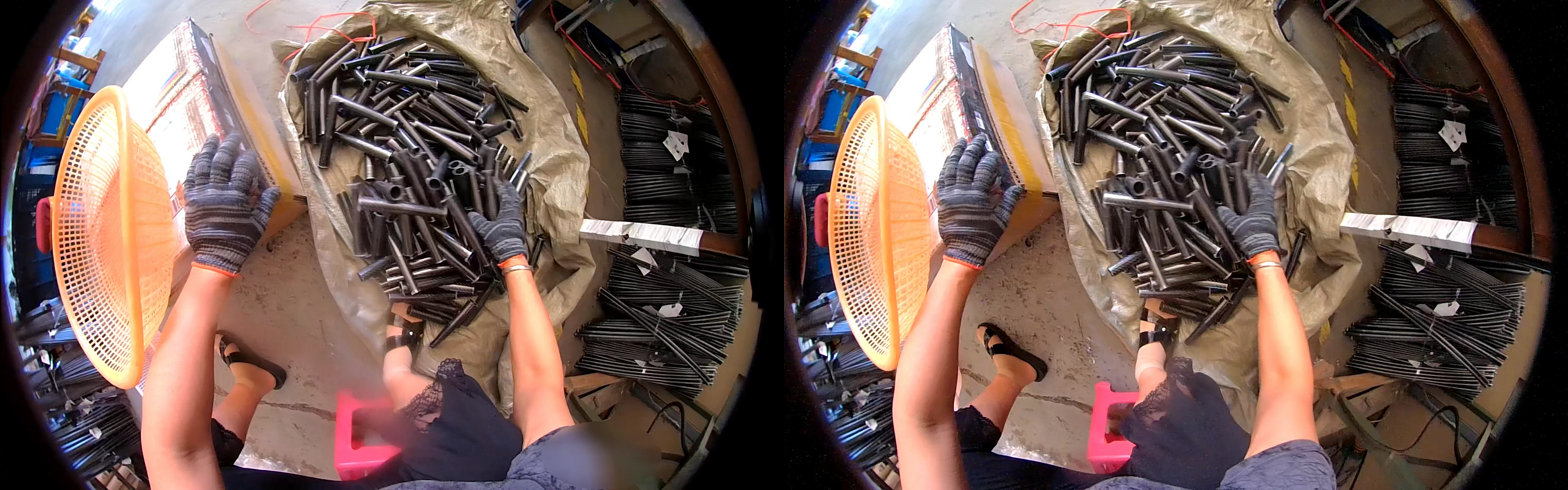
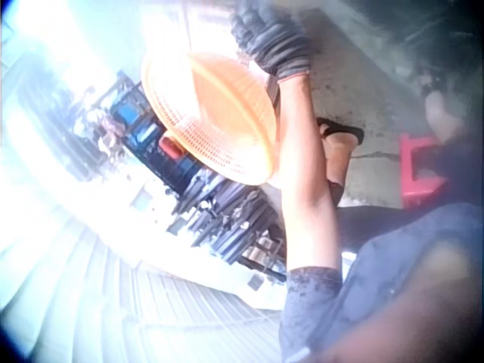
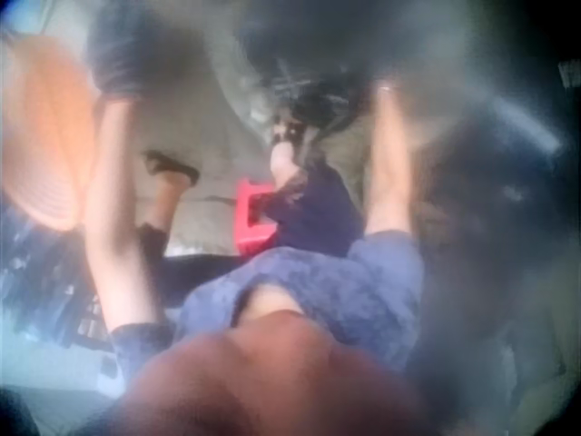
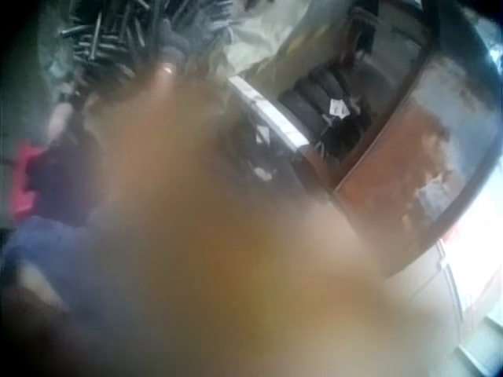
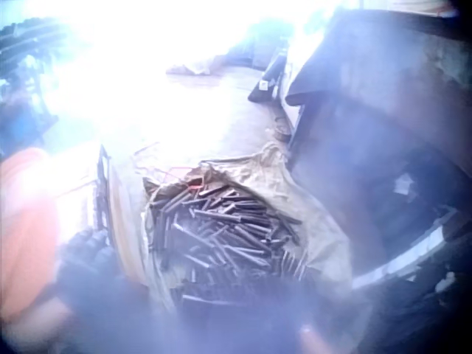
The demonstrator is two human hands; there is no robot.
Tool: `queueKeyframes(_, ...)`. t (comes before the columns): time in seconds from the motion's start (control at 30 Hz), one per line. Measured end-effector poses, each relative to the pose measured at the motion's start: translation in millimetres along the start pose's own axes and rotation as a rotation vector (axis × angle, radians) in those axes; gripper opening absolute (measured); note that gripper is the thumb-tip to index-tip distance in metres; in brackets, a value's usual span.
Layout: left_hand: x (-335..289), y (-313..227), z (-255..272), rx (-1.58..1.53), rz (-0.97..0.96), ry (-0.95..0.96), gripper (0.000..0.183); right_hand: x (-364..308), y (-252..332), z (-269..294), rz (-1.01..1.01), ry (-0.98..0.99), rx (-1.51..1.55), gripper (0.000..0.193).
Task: The person picks up metal pipes from a pile on the floor, rubs the ends of the pipes with a small square of abrasive material, and places them into an orange basket.
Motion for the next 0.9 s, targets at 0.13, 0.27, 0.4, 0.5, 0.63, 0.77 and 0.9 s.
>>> queueKeyframes(0.13,-0.7,-0.7,-0.2,0.012,-0.008,0.015,0.055,-9.4,46.6,14.0,0.068,0.119,-0.001,0.076)
queueKeyframes(0.27,-0.8,0.3,-2.3,0.033,-0.022,0.017,0.055,-30.1,67.4,31.1,0.1,0.243,0.109,0.071)
queueKeyframes(0.4,-8.3,6.0,-2.2,0.066,-0.012,0.017,0.055,-44.6,7.2,43.4,-0.058,-0.009,0.38,0.046)
queueKeyframes(0.5,-2.1,1.5,-2.4,0.04,-0.004,0.033,0.055,-70.2,-116.4,40.5,-0.414,-0.212,-0.004,0.042)
queueKeyframes(0.63,2.1,-2.8,1.8,0.001,0.001,0.005,0.053,-81.3,-158.3,8.6,-0.844,0.025,-0.31,0.056)
queueKeyframes(0.77,0.6,-0.3,2.6,0.009,-0.005,0.016,0.053,-64.4,-123.6,-13.0,-0.6,0.148,-0.005,0.061)
queueKeyframes(0.9,2.6,-2.8,4.6,0.018,0.006,0.008,0.054,-36.8,-90.7,1.5,-0.306,0.039,0.263,0.06)
Point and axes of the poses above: each hand's wrist, its own x-axis towards the middle knuckle, its own z-axis out of the back of the hand, y = z × x, the point moved 3 cm from there along x, towards the middle knuckle, and after that the axes turned 12 degrees about -z, right-handed, at the moved point
